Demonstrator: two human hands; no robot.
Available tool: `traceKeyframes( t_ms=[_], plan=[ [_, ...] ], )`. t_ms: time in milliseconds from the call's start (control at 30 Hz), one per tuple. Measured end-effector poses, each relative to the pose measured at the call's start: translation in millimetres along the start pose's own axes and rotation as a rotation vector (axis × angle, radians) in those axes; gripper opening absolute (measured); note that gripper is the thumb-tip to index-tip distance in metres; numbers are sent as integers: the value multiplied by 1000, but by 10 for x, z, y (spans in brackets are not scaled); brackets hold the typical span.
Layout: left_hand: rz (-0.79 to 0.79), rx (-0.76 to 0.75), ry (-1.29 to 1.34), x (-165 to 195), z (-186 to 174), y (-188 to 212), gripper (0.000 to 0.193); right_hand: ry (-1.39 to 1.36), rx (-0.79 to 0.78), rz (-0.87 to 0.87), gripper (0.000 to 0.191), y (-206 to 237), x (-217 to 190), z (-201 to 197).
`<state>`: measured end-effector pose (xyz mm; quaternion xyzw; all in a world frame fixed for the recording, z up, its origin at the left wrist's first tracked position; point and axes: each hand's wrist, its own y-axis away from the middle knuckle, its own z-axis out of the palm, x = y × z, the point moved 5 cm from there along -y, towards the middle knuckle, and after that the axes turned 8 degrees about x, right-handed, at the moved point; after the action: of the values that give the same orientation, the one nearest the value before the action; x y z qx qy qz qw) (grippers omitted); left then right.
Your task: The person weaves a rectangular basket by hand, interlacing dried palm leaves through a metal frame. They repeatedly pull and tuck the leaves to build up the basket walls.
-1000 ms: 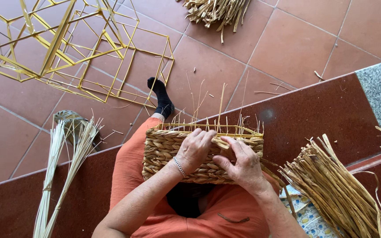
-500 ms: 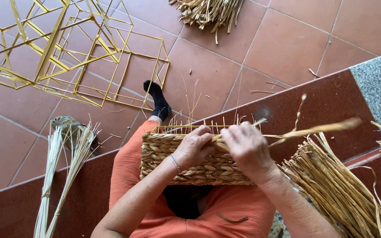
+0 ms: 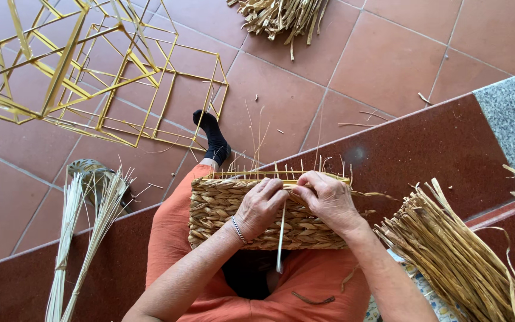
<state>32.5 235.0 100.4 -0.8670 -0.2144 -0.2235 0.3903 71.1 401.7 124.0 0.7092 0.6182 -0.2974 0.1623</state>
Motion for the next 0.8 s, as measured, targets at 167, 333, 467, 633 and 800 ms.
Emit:
traceKeyframes(
  t_ms=[167,333,467,633,800],
  plan=[
    [81,29,7,57,-34,94,20,156,133,-90,19,5,100,150],
    [-145,-57,-7,-192,255,146,11,77,45,-55,18,237,178,203],
    [-422,-209,-63,-432,570,25,7,-186,25,78,11,387,274,79],
    [-377,-156,-54,-397,492,-92,47,278,295,-232,20,447,112,-159],
    [-206,-308,-261,-319,565,-91,32,383,164,-289,41,561,-25,-85]
  ],
)
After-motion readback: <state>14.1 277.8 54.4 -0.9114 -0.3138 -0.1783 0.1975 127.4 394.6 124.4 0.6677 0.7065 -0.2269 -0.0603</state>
